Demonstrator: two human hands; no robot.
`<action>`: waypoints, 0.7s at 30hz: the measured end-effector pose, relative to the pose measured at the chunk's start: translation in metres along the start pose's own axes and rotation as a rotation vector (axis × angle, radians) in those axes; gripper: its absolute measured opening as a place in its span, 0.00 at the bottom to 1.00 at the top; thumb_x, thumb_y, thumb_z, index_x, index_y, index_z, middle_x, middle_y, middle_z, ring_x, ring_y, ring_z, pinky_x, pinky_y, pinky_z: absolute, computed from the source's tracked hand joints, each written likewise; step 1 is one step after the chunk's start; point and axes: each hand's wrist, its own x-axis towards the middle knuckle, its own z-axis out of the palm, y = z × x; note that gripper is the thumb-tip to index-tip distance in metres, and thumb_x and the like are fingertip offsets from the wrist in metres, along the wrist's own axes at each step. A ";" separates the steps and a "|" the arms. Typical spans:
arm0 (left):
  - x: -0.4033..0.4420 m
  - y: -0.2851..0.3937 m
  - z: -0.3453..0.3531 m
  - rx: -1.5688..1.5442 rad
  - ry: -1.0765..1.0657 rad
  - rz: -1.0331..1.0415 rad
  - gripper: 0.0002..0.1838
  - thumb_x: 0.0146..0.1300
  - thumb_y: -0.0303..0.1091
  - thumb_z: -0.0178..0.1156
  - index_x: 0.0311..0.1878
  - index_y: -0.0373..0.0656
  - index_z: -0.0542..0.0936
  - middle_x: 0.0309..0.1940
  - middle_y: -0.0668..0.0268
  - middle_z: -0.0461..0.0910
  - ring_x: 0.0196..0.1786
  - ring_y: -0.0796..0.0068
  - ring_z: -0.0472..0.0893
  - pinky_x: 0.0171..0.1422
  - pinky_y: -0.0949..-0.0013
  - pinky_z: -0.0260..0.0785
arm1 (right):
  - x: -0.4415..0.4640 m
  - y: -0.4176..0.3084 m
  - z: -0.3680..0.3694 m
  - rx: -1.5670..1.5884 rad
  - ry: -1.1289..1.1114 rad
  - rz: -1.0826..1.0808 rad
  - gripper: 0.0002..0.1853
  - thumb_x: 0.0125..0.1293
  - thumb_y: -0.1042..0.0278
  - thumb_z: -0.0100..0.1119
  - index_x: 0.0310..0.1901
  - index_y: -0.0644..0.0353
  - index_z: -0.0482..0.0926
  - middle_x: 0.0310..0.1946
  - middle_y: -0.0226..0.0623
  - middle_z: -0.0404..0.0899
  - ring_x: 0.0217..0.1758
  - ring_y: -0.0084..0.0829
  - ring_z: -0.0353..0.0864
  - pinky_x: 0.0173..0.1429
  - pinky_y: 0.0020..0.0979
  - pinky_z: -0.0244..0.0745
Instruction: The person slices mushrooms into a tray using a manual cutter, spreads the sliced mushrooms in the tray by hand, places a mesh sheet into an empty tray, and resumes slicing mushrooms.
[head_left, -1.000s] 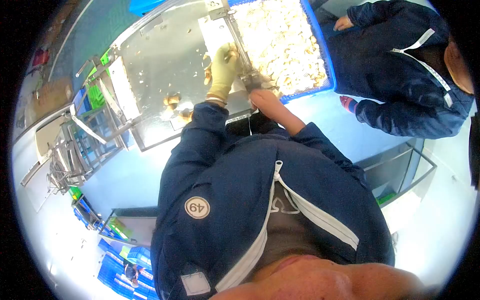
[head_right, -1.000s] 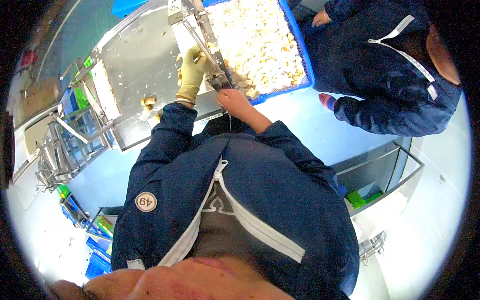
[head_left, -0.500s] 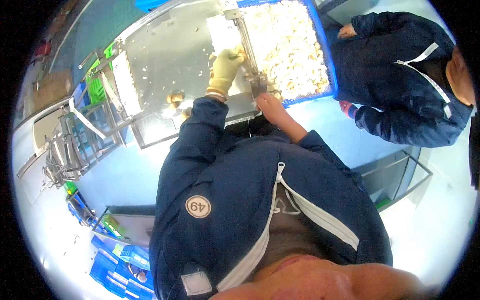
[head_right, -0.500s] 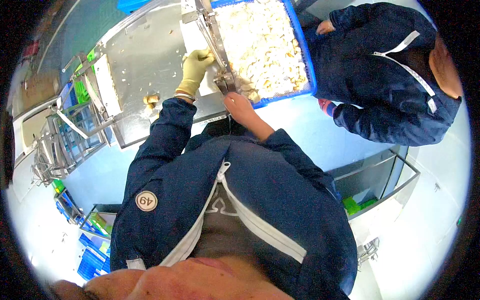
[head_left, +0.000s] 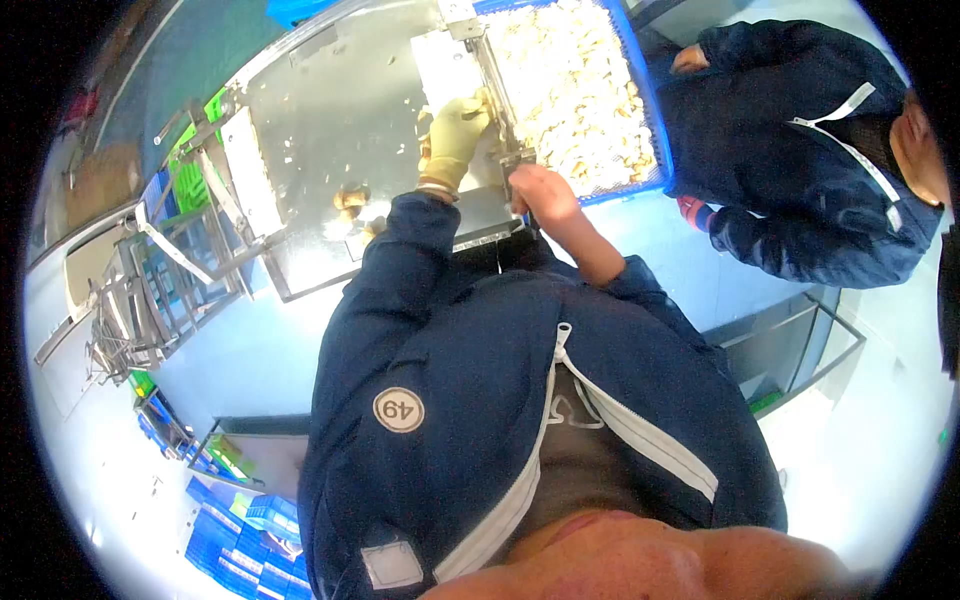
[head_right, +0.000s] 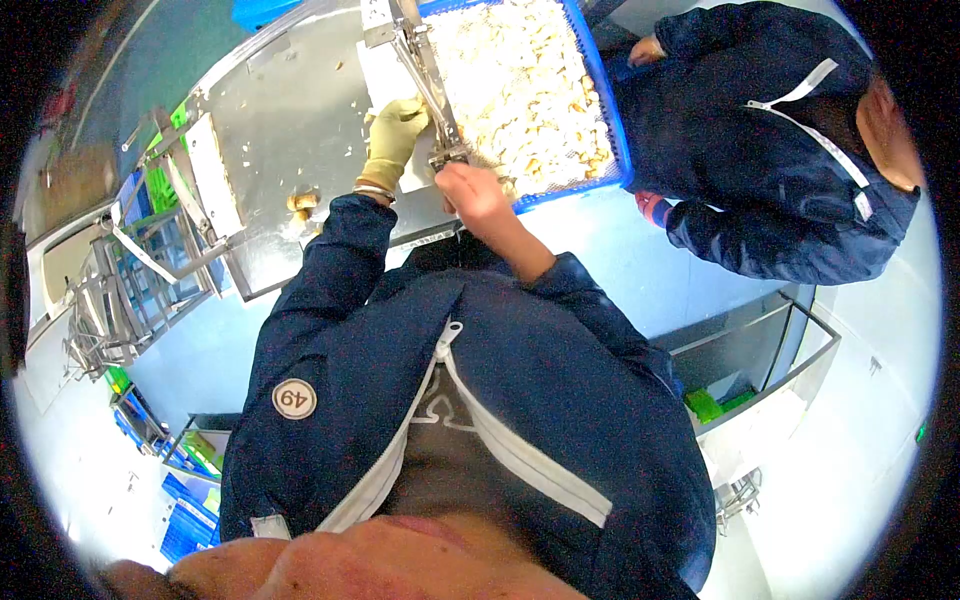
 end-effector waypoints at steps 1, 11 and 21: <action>0.002 0.000 0.000 0.063 0.007 0.008 0.12 0.56 0.31 0.69 0.41 0.37 0.82 0.35 0.64 0.85 0.38 0.80 0.81 0.45 0.76 0.73 | -0.002 0.021 -0.001 -0.133 0.006 -0.035 0.13 0.66 0.66 0.46 0.29 0.66 0.74 0.25 0.47 0.76 0.29 0.45 0.77 0.34 0.39 0.70; 0.003 0.003 -0.003 0.036 -0.038 0.000 0.11 0.60 0.30 0.65 0.45 0.36 0.83 0.37 0.64 0.85 0.38 0.78 0.81 0.44 0.75 0.73 | -0.003 0.006 0.001 -0.224 -0.006 -0.092 0.09 0.63 0.66 0.49 0.33 0.62 0.74 0.28 0.44 0.74 0.29 0.45 0.75 0.35 0.40 0.70; 0.012 -0.013 -0.002 -0.153 -0.147 -0.060 0.11 0.61 0.26 0.62 0.45 0.33 0.81 0.36 0.63 0.84 0.37 0.75 0.81 0.45 0.74 0.74 | -0.007 0.003 0.005 -0.153 0.051 0.080 0.15 0.65 0.61 0.47 0.28 0.65 0.74 0.25 0.43 0.74 0.29 0.42 0.76 0.34 0.39 0.69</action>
